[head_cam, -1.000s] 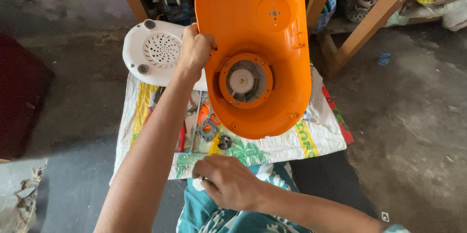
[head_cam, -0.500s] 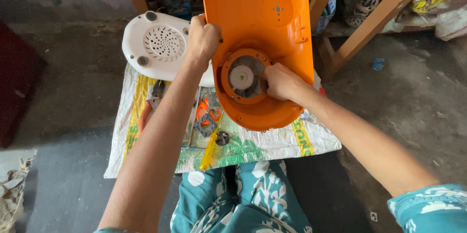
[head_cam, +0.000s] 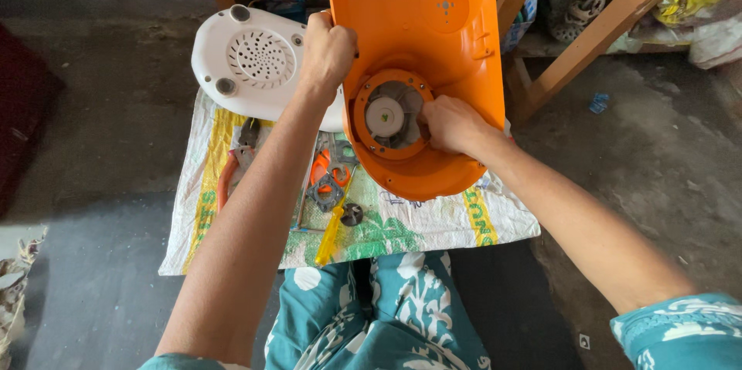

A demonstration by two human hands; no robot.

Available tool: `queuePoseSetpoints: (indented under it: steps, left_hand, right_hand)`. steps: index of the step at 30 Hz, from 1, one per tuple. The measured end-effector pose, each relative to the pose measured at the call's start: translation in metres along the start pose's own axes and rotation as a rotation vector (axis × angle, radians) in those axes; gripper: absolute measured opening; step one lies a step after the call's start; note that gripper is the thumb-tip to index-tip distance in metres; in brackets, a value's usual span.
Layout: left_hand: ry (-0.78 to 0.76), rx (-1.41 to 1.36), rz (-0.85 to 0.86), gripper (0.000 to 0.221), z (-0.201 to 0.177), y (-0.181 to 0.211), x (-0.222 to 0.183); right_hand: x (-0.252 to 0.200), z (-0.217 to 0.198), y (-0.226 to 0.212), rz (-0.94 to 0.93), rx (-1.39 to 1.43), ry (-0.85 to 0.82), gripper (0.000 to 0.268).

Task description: The person assembles the plastic components of a blender housing, fitting the white inner motor mount into the orange outer casing and securing it using a yellow-handled screwdriver.

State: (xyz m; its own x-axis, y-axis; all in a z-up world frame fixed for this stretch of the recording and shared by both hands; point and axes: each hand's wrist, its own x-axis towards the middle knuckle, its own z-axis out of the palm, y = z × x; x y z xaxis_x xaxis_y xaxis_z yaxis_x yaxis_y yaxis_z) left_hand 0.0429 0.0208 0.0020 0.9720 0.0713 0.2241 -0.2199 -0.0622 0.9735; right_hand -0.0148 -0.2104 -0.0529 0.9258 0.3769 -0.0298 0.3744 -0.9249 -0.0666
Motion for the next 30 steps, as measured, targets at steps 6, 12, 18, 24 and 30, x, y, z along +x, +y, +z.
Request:
queuePoseSetpoints:
  steps: [6, 12, 18, 24, 30]
  left_hand:
    - [-0.025, 0.006, -0.016, 0.034, 0.000, 0.006, -0.006]
    - [0.007, 0.045, -0.014, 0.035, 0.002, 0.012, -0.012]
    - [-0.002, 0.063, -0.034, 0.037, 0.002, 0.015, -0.014]
    - [0.004, 0.028, 0.004, 0.034, 0.000, 0.008, -0.011]
    - [0.000, 0.019, 0.005, 0.032, 0.001, 0.011, -0.012]
  right_hand:
    - [-0.002, -0.002, 0.000, 0.009, 0.039, -0.005, 0.015]
    - [-0.001, 0.003, 0.003, -0.029, 0.065, 0.004, 0.014]
    - [0.000, 0.009, 0.006, -0.009, 0.023, 0.018, 0.015]
    - [-0.002, 0.004, -0.002, -0.020, 0.026, 0.006, 0.015]
    - [-0.003, 0.004, -0.006, -0.037, -0.014, 0.003, 0.013]
